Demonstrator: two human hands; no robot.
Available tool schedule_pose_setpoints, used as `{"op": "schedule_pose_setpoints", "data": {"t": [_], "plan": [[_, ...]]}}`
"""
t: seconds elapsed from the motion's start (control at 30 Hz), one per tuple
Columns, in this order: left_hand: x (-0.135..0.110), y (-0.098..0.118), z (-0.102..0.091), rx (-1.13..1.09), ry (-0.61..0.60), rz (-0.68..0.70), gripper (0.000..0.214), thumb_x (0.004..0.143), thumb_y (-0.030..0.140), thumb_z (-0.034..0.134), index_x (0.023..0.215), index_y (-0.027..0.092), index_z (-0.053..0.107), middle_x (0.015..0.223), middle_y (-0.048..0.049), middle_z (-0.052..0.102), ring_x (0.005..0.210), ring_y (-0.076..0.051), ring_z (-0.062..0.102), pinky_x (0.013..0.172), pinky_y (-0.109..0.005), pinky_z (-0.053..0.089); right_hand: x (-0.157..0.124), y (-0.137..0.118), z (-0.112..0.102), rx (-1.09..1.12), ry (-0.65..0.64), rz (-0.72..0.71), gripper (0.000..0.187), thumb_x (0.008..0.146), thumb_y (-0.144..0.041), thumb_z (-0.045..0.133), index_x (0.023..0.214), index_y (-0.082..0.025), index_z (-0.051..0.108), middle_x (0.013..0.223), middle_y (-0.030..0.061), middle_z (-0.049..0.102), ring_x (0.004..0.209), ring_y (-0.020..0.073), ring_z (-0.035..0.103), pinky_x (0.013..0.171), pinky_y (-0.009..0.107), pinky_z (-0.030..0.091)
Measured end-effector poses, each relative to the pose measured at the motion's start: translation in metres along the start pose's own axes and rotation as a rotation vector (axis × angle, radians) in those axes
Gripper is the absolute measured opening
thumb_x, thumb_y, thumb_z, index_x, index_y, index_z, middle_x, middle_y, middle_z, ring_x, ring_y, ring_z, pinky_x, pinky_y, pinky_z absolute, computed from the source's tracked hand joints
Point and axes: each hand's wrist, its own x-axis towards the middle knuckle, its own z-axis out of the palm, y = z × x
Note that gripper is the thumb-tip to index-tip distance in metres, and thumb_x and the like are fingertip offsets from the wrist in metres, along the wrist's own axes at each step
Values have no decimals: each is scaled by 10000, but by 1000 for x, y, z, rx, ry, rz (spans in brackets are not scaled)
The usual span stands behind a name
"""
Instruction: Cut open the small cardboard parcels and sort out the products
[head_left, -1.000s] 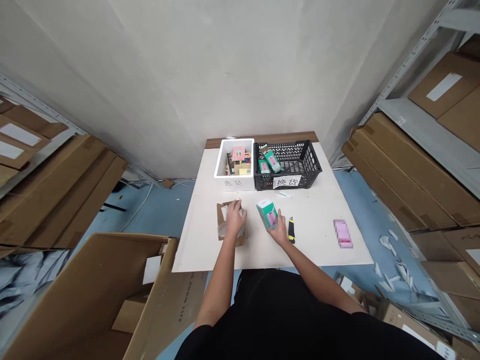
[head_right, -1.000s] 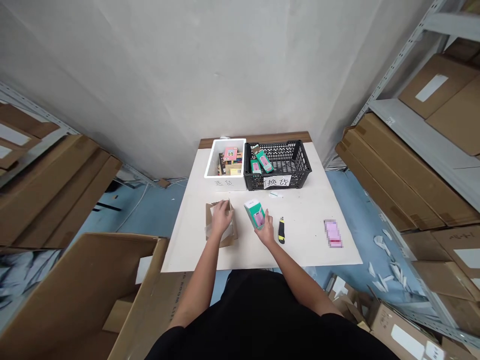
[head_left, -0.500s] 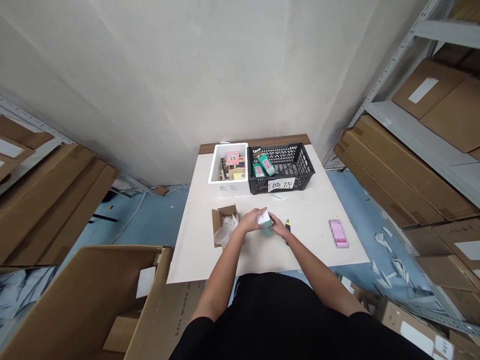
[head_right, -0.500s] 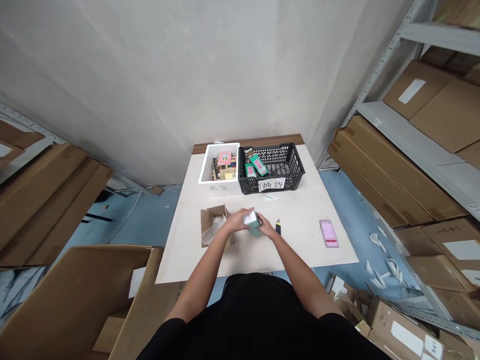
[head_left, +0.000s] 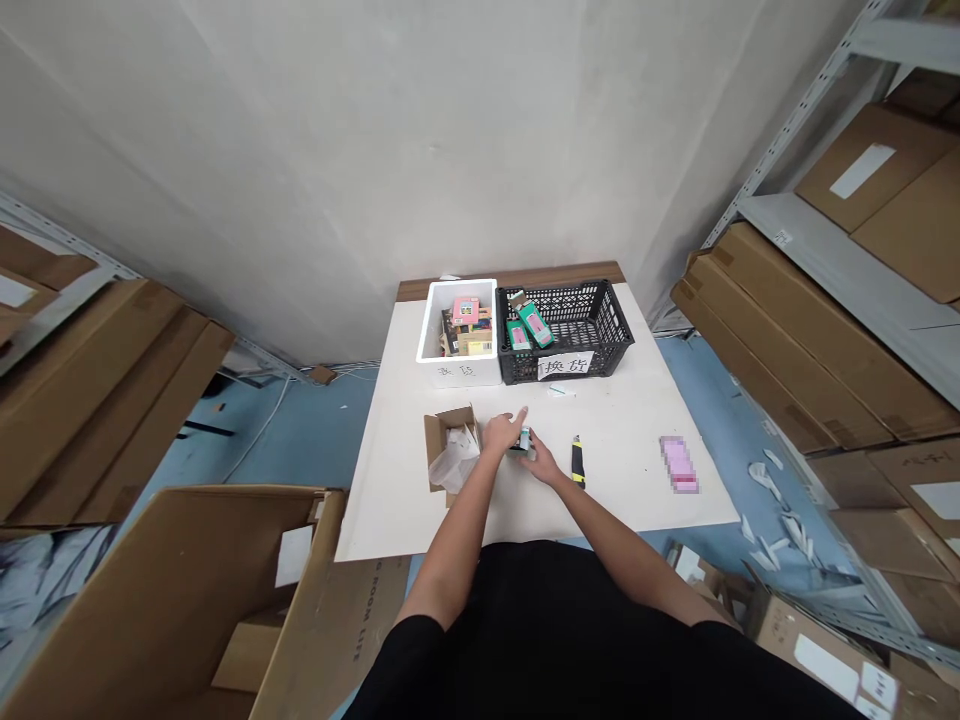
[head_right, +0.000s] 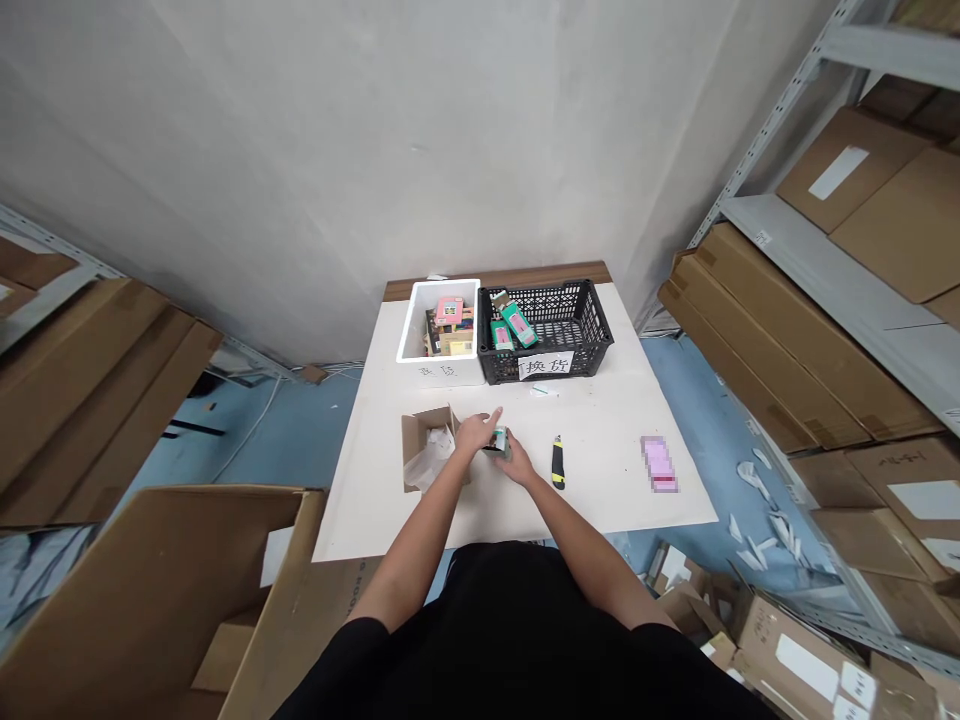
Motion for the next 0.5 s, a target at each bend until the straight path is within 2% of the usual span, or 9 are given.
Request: {"op": "schedule_pose_setpoints", "data": {"t": [0.1,0.17,0.23,0.3,0.37,0.4,0.5], "plan": [[10,-14,-4,-246,-15,58,660,1040,632,292,1125,209,792,1047,-121,824,1153,-308,722,1023,-414,514,11,-14,1,-16,73,79,674,832,-413,713,1463,-237,555,1386,123,684,1211,306,689,1005,471,564],[12,-26,0,-389,24,134,574,1055,549,324,1228,223,765,1196,-86,801,1231,-263,688,1090,-392,488,19,-24,0,-74,90,124,562,855,-422,702,1379,-241,609,1311,109,723,1160,300,710,977,443,569],[12,-35,6,-520,50,183,533,1057,490,361,1391,218,675,1345,-79,742,1294,-224,650,1135,-373,464,26,-33,0,-147,86,156,493,865,-410,704,1319,-233,635,1258,106,745,1141,296,714,971,414,560],[13,-42,13,-617,23,204,557,1045,428,415,1546,207,522,1421,-95,695,1296,-196,645,1132,-360,470,31,-40,2,-212,70,182,453,884,-402,689,1296,-218,644,1224,111,758,1132,293,715,963,388,548],[16,-46,18,-642,-26,235,645,996,353,520,1617,216,410,1481,-113,649,1287,-192,648,1116,-363,486,34,-44,3,-257,52,201,441,917,-408,648,1310,-208,640,1198,115,765,1117,294,718,947,372,540],[18,-48,19,-621,-46,261,688,953,313,582,1615,225,414,1508,-117,626,1297,-201,641,1125,-376,483,35,-45,3,-273,49,209,449,935,-410,621,1336,-206,630,1188,116,766,1107,296,720,940,369,536],[27,-51,23,-473,-68,334,694,808,192,707,1491,225,588,1505,-107,628,1353,-248,603,1201,-431,425,34,-48,-2,-282,50,236,525,986,-379,515,1485,-215,523,1155,99,772,1065,290,730,931,366,528]]}}
